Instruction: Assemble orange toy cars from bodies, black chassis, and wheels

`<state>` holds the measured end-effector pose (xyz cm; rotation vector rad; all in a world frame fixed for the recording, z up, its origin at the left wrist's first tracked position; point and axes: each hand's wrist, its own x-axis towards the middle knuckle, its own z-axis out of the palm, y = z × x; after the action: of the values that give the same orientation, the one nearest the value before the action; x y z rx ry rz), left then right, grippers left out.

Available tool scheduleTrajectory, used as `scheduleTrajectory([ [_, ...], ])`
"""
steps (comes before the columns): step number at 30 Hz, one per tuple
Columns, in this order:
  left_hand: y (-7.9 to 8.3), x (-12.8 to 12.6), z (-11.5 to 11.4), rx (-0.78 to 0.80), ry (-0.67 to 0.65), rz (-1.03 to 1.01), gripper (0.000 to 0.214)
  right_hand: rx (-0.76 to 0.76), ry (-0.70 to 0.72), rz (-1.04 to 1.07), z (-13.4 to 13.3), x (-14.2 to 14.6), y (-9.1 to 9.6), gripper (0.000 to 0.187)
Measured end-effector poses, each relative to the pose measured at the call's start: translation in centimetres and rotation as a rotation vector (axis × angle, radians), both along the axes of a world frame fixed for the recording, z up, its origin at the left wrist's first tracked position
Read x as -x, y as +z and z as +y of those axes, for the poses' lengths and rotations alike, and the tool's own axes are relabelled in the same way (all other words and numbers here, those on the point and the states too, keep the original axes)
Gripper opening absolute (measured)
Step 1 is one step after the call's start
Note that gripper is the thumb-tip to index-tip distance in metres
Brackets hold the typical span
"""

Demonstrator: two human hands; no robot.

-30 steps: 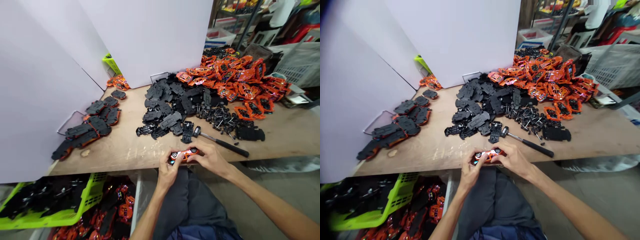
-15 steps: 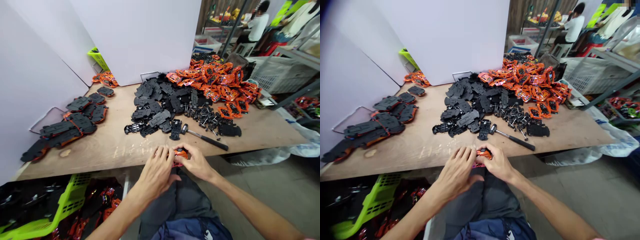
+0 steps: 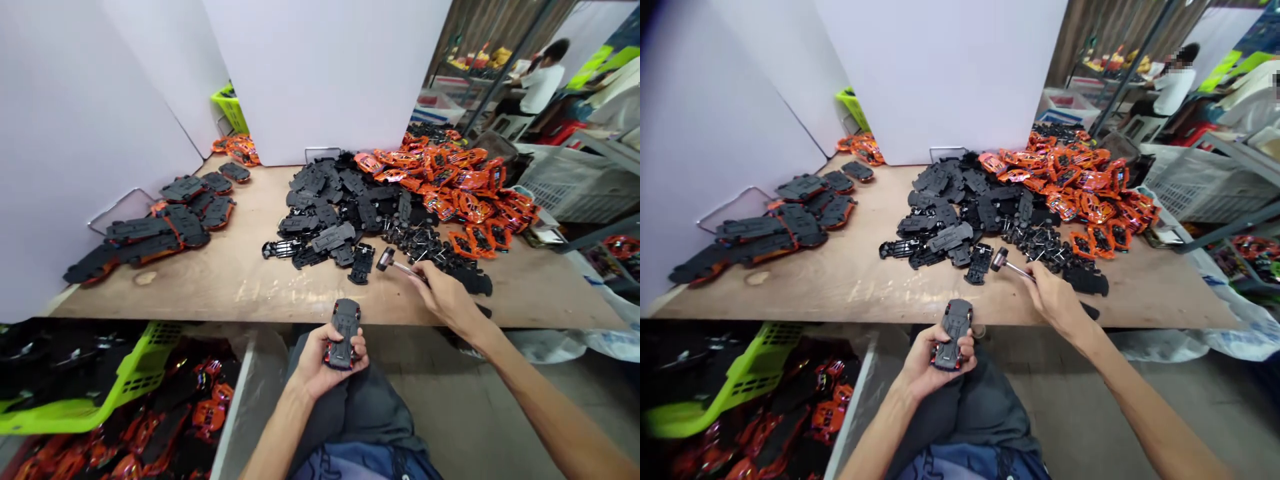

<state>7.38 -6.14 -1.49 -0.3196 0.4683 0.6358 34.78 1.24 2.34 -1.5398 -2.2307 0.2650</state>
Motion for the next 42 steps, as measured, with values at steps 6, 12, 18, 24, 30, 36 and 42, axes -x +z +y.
scheduleTrajectory([
  [6, -0.4, 0.6, 0.1, 0.063, 0.052, -0.073, 0.043, 0.116, 0.426, 0.126, -3.1, 4.3, 2.1, 0.059],
  [12, -0.1, 1.3, 0.3, 0.077, 0.02, -0.147, 0.043, 0.04, 0.254, 0.311, -3.3, 6.5, 0.8, 0.058],
  [18, -0.4, 1.5, 0.3, 0.087, 0.031, -0.181, 0.043, 0.064, 0.229, 0.245, -3.4, 5.9, 1.1, 0.056],
  [24, -0.3, 1.6, 0.4, 0.105, 0.015, -0.19, 0.042, 0.079, 0.274, 0.286, -3.5, 5.5, 1.0, 0.055],
  [30, 0.1, 1.8, 0.6, 0.133, 0.003, -0.199, 0.04, 0.067, 0.349, 0.334, -1.4, 7.6, 0.0, 0.063],
  [36, 0.3, 1.8, 0.6, 0.129, 0.0, -0.208, 0.039, 0.073, 0.235, 0.352, -2.5, 5.7, -0.7, 0.056],
  [42, 0.1, 1.4, 0.0, -0.012, 0.03, -0.008, 0.029, 0.133, 0.134, 0.321, -2.7, 2.0, -1.0, 0.044],
])
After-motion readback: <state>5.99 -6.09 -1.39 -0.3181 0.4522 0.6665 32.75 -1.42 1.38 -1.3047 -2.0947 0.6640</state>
